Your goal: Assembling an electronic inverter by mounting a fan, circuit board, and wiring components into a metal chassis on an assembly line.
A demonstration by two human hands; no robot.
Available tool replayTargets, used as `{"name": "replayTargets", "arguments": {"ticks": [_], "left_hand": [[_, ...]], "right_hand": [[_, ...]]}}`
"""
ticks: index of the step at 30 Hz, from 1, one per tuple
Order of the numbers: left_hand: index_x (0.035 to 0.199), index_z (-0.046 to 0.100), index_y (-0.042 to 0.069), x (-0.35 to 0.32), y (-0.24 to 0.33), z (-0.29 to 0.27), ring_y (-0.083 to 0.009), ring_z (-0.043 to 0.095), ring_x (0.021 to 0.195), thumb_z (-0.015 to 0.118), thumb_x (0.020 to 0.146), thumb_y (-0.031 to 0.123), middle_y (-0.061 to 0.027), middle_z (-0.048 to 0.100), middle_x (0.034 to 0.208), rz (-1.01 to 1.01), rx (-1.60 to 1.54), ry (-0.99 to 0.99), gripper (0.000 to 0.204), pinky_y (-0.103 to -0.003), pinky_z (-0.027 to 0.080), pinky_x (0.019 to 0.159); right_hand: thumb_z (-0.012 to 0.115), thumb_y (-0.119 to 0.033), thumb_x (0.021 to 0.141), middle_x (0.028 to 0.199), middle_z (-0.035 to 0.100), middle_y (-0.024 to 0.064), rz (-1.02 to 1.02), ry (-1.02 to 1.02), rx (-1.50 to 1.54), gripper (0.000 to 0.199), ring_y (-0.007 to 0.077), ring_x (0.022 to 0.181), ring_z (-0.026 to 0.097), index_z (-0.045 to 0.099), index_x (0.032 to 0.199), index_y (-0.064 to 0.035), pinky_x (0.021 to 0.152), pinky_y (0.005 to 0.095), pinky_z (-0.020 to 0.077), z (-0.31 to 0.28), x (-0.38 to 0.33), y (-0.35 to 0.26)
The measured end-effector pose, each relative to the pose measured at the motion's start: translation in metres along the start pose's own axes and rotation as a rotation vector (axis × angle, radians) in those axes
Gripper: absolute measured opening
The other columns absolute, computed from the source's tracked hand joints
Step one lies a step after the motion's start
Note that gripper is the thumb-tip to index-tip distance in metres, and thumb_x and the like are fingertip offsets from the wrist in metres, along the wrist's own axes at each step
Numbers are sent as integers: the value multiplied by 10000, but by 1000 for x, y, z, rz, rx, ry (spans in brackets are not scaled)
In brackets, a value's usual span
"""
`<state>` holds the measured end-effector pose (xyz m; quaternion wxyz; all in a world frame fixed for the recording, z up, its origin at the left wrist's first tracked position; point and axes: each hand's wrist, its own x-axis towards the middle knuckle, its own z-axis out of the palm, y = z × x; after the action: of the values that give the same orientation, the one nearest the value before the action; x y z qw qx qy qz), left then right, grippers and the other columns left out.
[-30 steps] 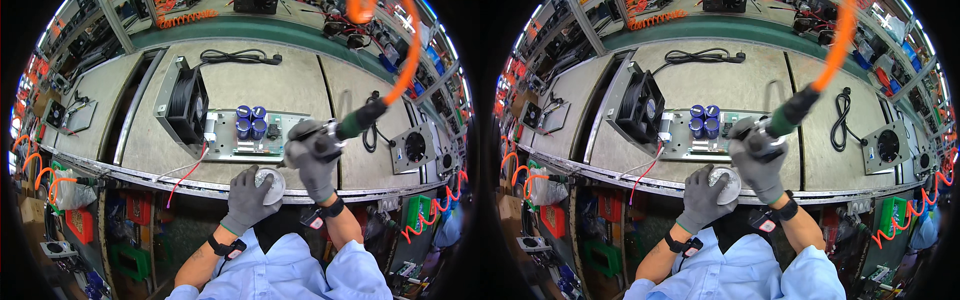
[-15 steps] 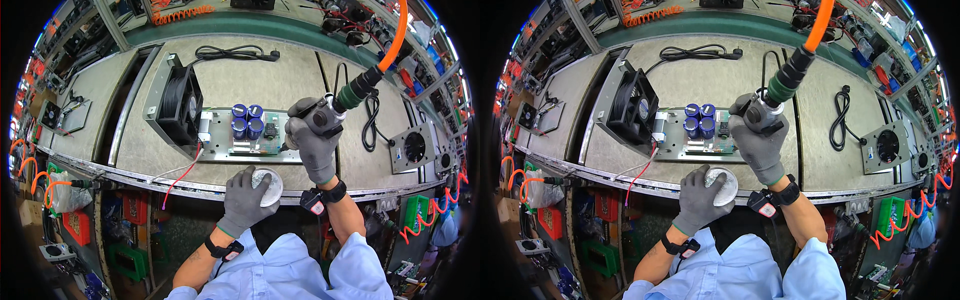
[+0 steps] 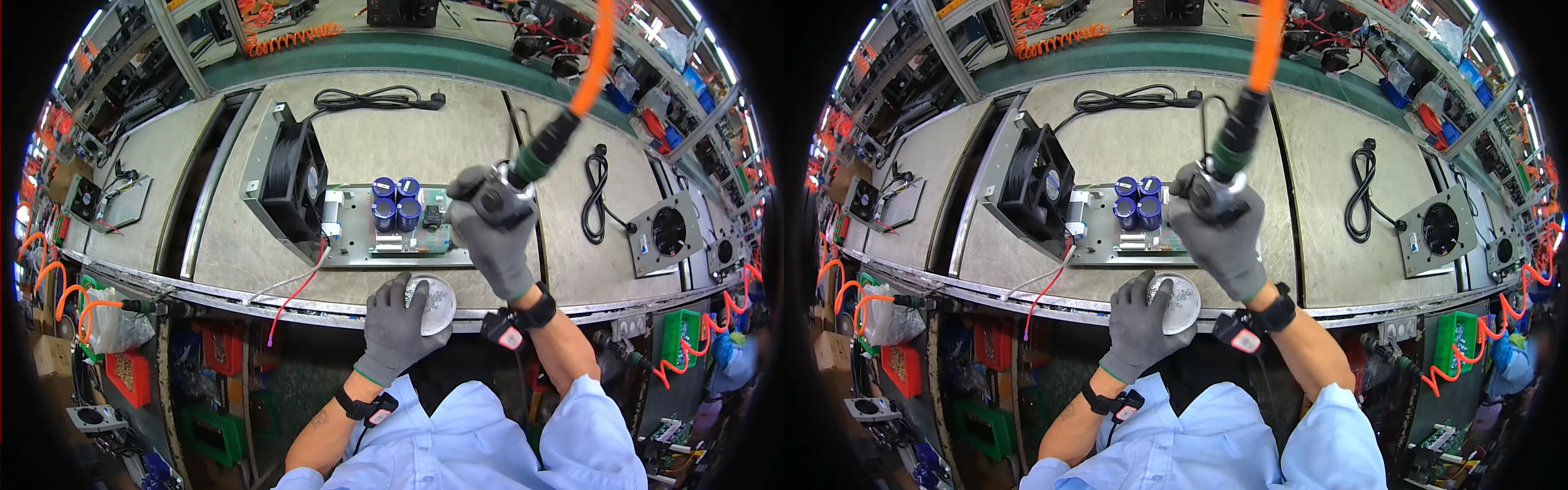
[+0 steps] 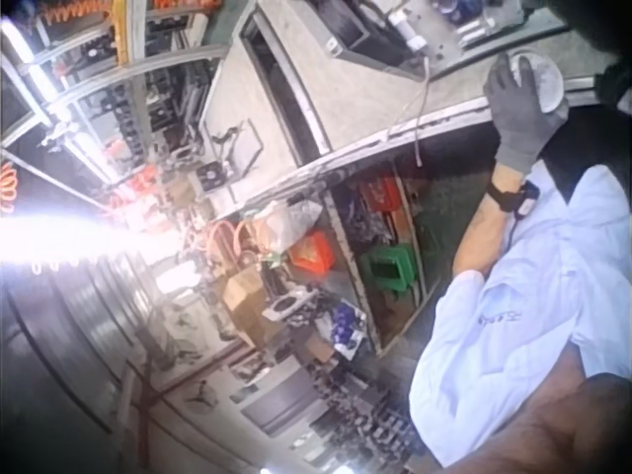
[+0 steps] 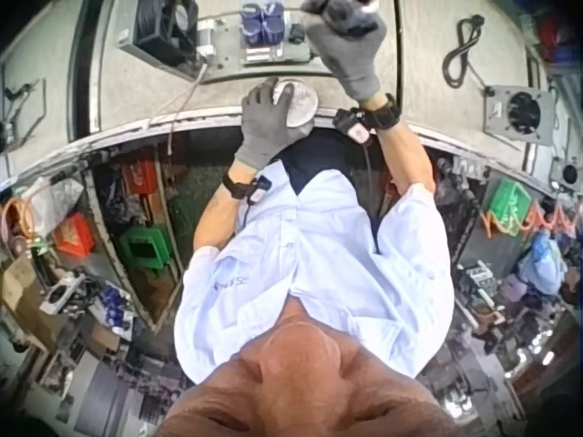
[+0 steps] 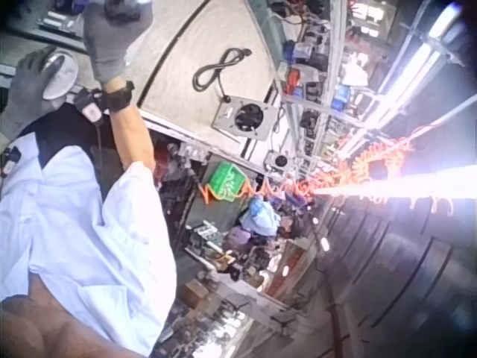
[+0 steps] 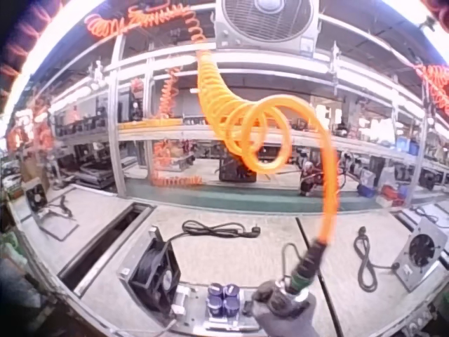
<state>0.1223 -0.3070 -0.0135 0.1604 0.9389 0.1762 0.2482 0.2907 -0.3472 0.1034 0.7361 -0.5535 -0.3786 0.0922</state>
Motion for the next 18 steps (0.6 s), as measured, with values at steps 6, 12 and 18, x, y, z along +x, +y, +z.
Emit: {"name": "replayTargets", "arguments": {"ticks": [6,12,18], "left_hand": [[1185,624,115,-4,-2,2,-388,530,1124,806,649,476,-201,533,1286,17,-36,35,672,-510,441,903],[1196,611,87,-3,-2,0,-378,541,1122,782,675,470,-197,531,1285,16,-19,14,669,-499,452,896],[1191,631,104,-3,-3,1,-383,535,1126,801,649,489,-202,529,1271,8,-34,23,686,-507,449,905]], "right_hand": [[607,88,775,957,636,128,120,-52,32,316,155,753,650,572,1075,-5,581,279,537,1,-36,-5],[649,77,783,931,680,65,157,-28,59,251,117,824,650,641,1022,2,720,267,539,6,-46,13],[627,62,772,898,657,74,169,-84,-66,228,109,752,631,617,986,-16,632,269,530,3,-46,26]]}}
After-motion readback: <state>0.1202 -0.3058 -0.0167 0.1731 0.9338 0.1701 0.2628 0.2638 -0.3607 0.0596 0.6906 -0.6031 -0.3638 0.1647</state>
